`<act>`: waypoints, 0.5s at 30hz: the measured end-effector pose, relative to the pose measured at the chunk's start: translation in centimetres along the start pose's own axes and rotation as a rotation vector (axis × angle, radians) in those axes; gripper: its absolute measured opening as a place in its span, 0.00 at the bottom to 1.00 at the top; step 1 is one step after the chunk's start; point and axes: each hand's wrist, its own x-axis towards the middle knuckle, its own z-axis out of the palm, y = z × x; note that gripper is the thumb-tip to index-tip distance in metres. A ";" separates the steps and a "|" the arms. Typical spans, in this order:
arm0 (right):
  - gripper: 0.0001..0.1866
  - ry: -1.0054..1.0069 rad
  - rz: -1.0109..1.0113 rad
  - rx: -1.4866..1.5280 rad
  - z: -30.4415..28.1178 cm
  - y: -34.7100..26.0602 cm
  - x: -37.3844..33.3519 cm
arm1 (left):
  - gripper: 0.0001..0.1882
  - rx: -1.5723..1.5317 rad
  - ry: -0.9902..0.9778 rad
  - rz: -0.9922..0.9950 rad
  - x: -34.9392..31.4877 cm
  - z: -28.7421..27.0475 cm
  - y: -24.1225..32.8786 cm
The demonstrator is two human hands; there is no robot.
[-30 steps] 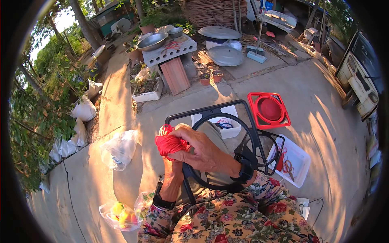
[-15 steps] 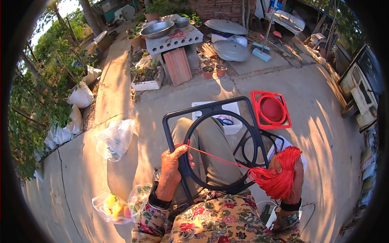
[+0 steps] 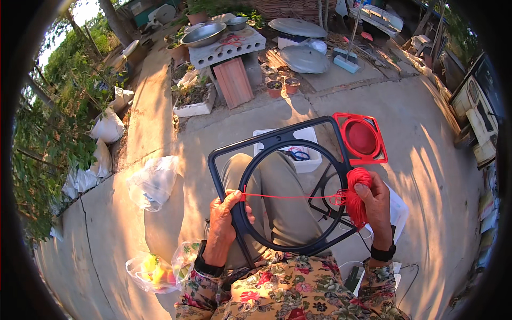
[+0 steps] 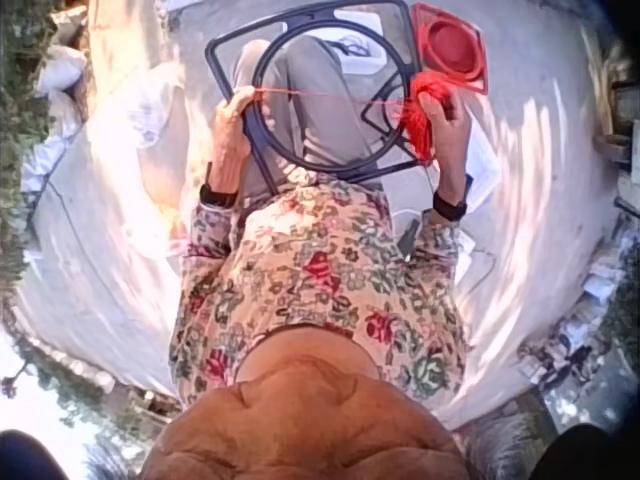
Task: Winding red rope around a black plastic frame.
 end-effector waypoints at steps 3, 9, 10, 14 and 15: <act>0.18 -0.183 -0.187 -0.339 3.2 0.0 1.5 | 0.09 0.040 -0.029 0.024 -0.2 0.8 0.2; 0.20 -0.349 -0.704 -0.599 13.4 3.3 5.7 | 0.08 0.154 0.007 0.090 -1.1 2.1 0.5; 0.20 -0.378 -0.744 -0.600 14.9 3.8 5.9 | 0.07 0.159 0.009 0.103 -1.1 2.1 0.5; 0.23 -0.488 -0.761 -0.734 17.9 5.0 5.9 | 0.07 0.143 0.056 0.079 -0.9 1.5 0.5; 0.27 -0.467 -0.788 -0.703 17.7 5.3 5.7 | 0.08 0.131 0.069 0.073 -0.7 1.1 0.5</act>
